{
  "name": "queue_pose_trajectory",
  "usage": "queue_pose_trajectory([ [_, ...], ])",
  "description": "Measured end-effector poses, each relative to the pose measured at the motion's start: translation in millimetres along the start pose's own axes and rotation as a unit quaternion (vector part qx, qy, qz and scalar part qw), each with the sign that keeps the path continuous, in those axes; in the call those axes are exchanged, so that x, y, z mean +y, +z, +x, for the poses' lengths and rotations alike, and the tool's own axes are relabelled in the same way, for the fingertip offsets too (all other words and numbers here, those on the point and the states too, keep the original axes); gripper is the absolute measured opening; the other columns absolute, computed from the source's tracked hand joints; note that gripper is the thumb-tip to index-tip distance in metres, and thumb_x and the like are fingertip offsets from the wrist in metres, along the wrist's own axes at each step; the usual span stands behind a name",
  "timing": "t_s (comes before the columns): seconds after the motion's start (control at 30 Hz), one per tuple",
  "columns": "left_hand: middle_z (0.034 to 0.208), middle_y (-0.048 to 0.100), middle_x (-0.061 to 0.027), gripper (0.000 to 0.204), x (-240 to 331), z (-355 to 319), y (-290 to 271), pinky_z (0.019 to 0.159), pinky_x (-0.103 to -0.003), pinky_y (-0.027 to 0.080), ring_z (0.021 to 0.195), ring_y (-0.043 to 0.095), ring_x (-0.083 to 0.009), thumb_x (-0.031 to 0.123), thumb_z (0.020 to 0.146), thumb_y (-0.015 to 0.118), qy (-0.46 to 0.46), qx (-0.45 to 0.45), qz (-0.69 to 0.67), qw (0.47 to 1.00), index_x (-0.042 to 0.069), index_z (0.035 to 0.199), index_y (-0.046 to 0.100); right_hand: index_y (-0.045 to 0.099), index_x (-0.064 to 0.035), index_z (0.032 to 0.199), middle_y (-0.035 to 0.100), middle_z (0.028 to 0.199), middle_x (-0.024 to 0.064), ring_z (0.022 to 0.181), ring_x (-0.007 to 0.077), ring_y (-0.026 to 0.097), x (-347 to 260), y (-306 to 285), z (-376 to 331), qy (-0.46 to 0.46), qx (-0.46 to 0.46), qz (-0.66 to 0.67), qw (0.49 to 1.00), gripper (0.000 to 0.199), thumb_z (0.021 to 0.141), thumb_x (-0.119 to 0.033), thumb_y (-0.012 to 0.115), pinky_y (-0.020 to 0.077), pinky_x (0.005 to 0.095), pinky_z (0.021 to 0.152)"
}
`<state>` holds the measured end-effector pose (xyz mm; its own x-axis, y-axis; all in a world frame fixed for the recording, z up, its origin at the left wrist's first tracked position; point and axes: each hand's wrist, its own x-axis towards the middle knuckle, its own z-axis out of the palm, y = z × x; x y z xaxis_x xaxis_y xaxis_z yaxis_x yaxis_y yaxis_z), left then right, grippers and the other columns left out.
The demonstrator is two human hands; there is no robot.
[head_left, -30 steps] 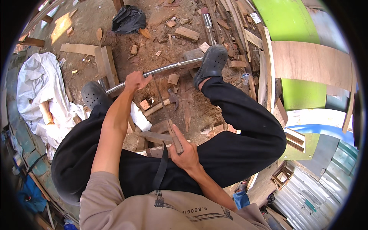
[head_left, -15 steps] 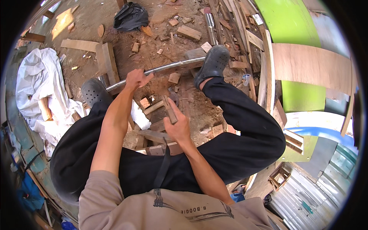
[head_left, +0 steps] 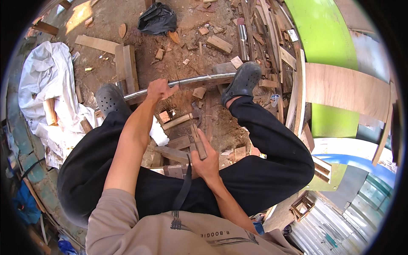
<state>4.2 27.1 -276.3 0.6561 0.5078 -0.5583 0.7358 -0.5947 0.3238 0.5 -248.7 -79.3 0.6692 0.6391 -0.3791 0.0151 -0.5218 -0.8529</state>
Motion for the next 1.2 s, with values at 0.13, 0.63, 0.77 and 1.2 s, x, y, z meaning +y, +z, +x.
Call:
queue_pose_trajectory([
  [0.13,0.094,0.071,-0.0241,0.068,0,4,6,0.085,-0.047,0.054,0.095,0.069,-0.0387,0.063,0.082,0.056,0.017,-0.005,-0.015,1.000,-0.002,0.100,0.072,0.049,-0.0016,0.143,0.066,0.120,0.0248,0.103,0.0278,0.070,11,17,53,0.009,0.004,-0.056,0.998,0.061,0.082,-0.001,0.055,0.0518,0.0314,0.085],
  [0.63,0.081,0.069,-0.0273,0.065,-14,14,13,0.081,-0.051,0.054,0.085,0.069,-0.0423,0.053,0.093,0.044,0.007,0.042,-0.047,0.998,-0.005,0.082,0.071,0.052,-0.0045,0.141,0.065,0.123,0.0257,0.110,0.0287,0.067,4,15,16,0.007,0.013,-0.014,1.000,0.058,0.083,-0.006,0.055,0.0506,0.0322,0.088],
  [0.77,0.086,0.068,-0.0304,0.058,-19,17,21,0.084,-0.051,0.053,0.088,0.068,-0.0447,0.045,0.095,0.041,-0.002,0.045,-0.042,0.998,-0.005,0.091,0.071,0.049,-0.0016,0.142,0.064,0.125,0.0256,0.114,0.0279,0.066,9,22,7,-0.009,0.014,0.018,1.000,0.060,0.083,-0.004,0.055,0.0501,0.0340,0.092],
  [1.2,0.101,0.069,-0.0276,0.062,-11,29,2,0.093,-0.050,0.051,0.102,0.067,-0.0434,0.049,0.098,0.039,-0.030,-0.055,-0.051,0.997,-0.004,0.095,0.072,0.051,-0.0051,0.143,0.068,0.117,0.0221,0.099,0.0212,0.067,-11,6,29,0.018,0.013,-0.032,0.999,0.062,0.082,-0.003,0.056,0.0509,0.0314,0.084],
])
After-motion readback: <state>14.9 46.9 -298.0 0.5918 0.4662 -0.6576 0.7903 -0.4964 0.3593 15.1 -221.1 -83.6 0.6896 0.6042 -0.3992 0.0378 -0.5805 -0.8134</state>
